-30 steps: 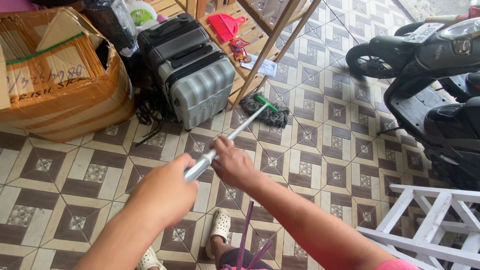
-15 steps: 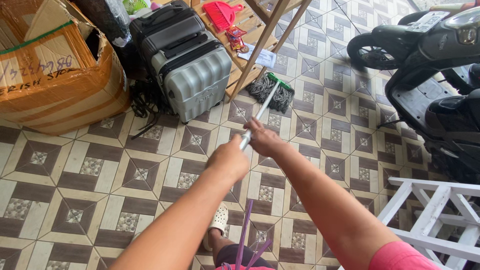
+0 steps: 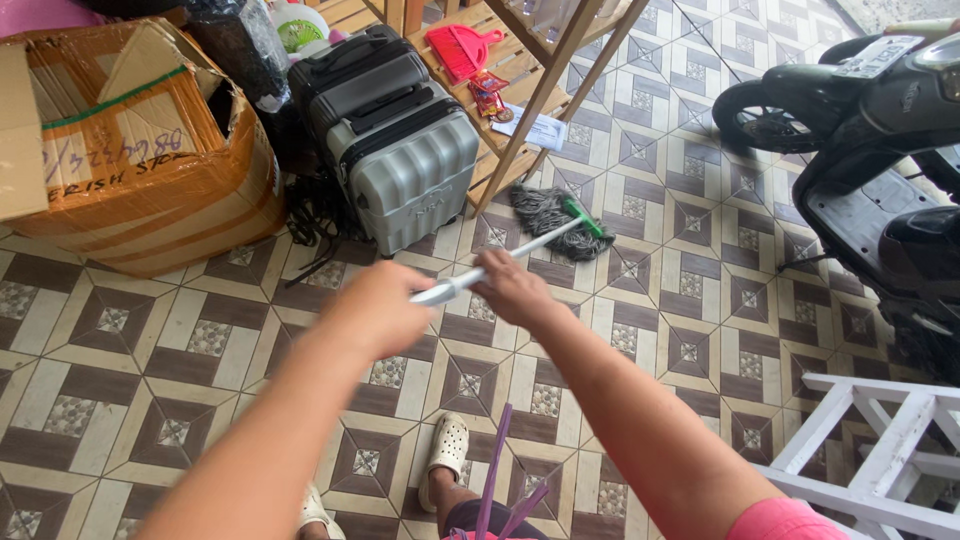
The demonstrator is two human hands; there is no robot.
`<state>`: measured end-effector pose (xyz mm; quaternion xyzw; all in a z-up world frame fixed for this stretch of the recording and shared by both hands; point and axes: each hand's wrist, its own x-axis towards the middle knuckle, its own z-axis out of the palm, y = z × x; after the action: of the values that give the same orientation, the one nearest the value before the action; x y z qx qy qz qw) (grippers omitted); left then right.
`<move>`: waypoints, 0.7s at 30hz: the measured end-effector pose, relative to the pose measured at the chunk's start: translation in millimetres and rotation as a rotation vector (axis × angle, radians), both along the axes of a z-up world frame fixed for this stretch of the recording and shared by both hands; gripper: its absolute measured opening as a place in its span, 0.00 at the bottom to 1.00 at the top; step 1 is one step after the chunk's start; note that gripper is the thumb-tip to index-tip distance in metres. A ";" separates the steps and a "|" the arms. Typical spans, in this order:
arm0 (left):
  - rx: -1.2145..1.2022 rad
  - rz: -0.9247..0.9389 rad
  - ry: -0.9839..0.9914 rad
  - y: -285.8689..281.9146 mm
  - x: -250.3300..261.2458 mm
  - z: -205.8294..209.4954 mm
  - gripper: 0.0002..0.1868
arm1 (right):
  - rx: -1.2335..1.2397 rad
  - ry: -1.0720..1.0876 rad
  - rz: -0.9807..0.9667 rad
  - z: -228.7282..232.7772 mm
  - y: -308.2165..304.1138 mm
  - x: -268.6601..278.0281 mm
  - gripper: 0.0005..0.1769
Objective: The person assembles a mop by connecting sections of the handle, tightening the screw-on mop head, and then testing it by mopping a tiled floor.
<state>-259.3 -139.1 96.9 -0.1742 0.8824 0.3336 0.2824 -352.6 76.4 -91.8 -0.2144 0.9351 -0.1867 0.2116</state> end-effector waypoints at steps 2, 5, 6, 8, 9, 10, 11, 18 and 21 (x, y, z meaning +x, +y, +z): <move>0.022 -0.070 0.008 39.6 -11.0 -26.8 0.16 | 0.000 -0.001 -0.079 -27.6 37.3 -9.0 0.27; 0.039 -0.036 0.084 89.0 -21.1 -58.3 0.16 | -0.007 0.089 -0.103 -63.1 78.8 -17.6 0.41; 0.017 -0.075 0.039 99.9 -25.8 -63.6 0.15 | 0.001 0.076 -0.103 -68.8 85.1 -19.3 0.44; -0.006 -0.111 0.007 104.5 -29.3 -68.7 0.15 | 0.022 0.017 -0.155 -69.3 87.5 -19.8 0.46; -0.007 -0.103 0.015 99.5 -27.1 -69.6 0.15 | 0.035 -0.032 -0.201 -68.7 80.0 -16.5 0.45; -0.007 -0.095 0.024 92.6 -23.5 -68.8 0.15 | 0.047 -0.081 -0.247 -67.4 69.7 -11.9 0.45; 0.000 -0.078 0.032 80.8 -17.2 -66.7 0.16 | 0.041 -0.080 -0.220 -65.9 56.7 -7.8 0.45; 0.020 0.080 -0.025 -21.5 81.4 -25.4 0.18 | -0.057 -0.089 -0.003 -34.4 -51.7 71.6 0.40; 0.015 0.082 -0.129 -43.3 113.9 -16.9 0.22 | 0.008 -0.197 -0.008 -6.0 -80.0 105.8 0.38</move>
<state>-145.3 -182.4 80.0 -0.2293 0.8520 0.3394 0.3262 -246.8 -3.6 -97.8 -0.1905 0.9114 -0.2039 0.3025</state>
